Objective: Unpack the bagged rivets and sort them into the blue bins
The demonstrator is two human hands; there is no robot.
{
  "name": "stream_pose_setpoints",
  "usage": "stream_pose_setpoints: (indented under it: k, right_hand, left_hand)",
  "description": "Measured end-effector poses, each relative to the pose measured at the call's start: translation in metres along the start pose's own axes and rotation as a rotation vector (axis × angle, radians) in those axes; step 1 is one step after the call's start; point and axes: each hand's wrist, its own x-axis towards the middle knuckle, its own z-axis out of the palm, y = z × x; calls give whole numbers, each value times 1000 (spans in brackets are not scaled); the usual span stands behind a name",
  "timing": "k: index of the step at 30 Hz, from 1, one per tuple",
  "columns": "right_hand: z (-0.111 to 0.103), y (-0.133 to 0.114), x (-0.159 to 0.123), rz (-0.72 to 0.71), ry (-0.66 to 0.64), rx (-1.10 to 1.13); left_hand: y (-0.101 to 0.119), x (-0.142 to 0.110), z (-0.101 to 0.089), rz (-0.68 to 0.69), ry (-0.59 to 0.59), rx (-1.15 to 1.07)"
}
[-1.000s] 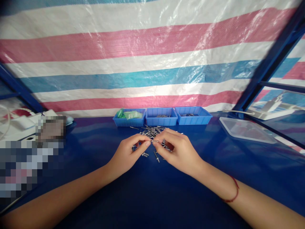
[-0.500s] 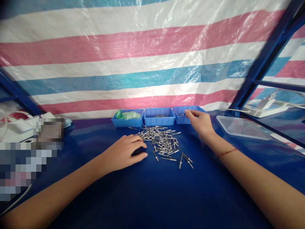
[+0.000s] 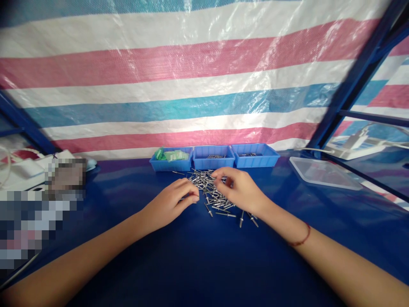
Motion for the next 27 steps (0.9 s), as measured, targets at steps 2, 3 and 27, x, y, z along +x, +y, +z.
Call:
stream_pose_setpoints:
  k: [2, 3, 27]
  right_hand:
    - [7, -11, -8, -53, -132, 28]
    - [10, -16, -11, -67, -185, 57]
    - [15, -27, -20, 40, -6, 411]
  left_hand:
    - [4, 1, 3, -104, 121, -212]
    - [6, 1, 4, -151, 170, -314]
    - [16, -2, 16, -168, 204, -383]
